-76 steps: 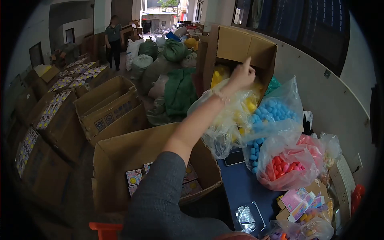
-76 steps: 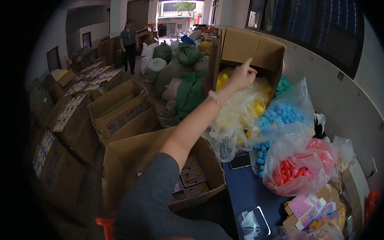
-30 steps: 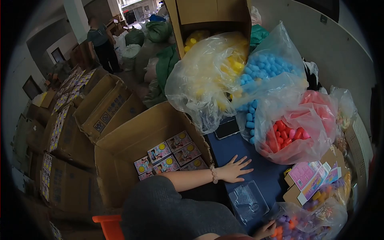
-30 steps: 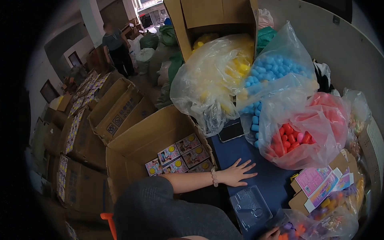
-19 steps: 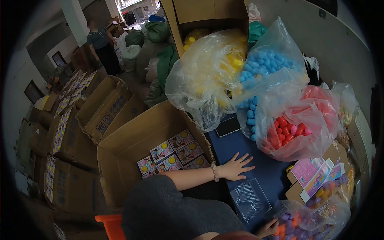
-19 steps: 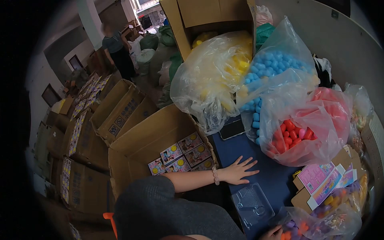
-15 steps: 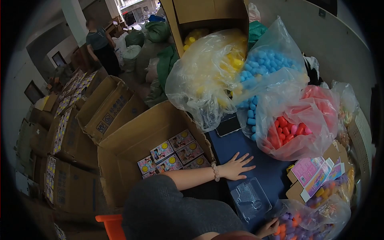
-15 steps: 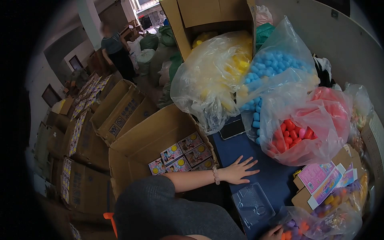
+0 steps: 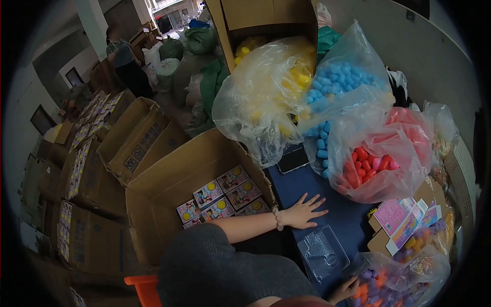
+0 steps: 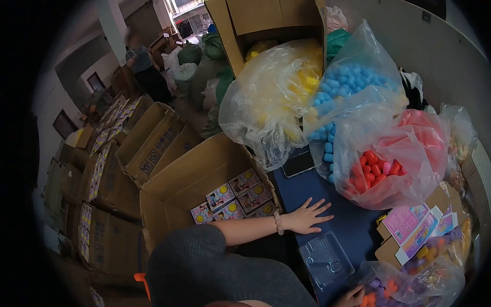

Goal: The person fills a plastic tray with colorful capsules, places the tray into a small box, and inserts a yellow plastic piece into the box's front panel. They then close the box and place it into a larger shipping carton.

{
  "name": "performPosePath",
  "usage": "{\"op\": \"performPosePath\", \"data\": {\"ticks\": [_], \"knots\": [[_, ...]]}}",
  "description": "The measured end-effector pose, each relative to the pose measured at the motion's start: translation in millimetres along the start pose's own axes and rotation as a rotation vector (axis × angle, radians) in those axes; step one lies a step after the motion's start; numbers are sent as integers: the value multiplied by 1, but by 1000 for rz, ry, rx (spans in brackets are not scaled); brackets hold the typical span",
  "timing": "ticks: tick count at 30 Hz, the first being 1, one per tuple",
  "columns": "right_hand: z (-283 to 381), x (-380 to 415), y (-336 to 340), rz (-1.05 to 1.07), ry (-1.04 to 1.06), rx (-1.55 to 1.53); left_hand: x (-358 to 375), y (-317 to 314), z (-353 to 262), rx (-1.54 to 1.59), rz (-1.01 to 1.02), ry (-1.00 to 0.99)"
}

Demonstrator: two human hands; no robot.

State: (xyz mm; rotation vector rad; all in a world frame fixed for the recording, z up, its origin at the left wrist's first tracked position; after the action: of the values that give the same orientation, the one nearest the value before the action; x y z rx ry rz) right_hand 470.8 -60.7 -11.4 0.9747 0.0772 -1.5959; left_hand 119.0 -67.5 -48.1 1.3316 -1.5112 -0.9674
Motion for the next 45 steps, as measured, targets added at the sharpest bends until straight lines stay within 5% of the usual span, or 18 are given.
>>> {"op": "performPosePath", "data": {"ticks": [14,16,18,19,21,23,26,27,30,33,38,42,45], "knots": [[-11,4,1,-30,-206,-56,3,16,-5,-63,-18,-16],[-18,7,-1,38,-212,-44,4,41,7,130,-48,-120],[-16,5,0,25,-236,-16,10,107,36,519,-106,185],[-14,4,-1,23,-216,-24,15,143,58,546,-460,169],[-11,4,2,18,-219,-10,20,192,108,457,-625,383],[-8,1,-1,37,-226,-18,10,220,160,241,-752,282],[-9,2,-1,38,-258,-28,5,256,268,-224,-645,592],[-9,3,-1,30,-273,-18,2,253,336,-233,-458,753],[-9,5,0,11,-272,-23,40,325,344,-481,-539,888],[-16,6,-1,40,-278,-30,44,329,409,-674,-559,843],[-13,2,-3,31,-270,43,-2,281,235,-523,-339,679],[-11,1,-4,57,-295,51,-43,237,64,21,-59,133],[-14,3,-3,51,-280,50,-118,217,126,-169,-204,202]]}}
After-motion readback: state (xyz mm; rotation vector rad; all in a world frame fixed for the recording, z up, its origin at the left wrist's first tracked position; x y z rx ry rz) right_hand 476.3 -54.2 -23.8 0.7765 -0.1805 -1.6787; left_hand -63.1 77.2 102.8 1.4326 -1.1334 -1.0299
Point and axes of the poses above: each hand's wrist, its own x-axis away from the middle knuckle, its own y-axis out of the back of the hand, z = x × y, the point moved 8 cm from there along -x, towards the middle knuckle, and after that the axes turned 6 degrees about y, right-handed, at the moved point
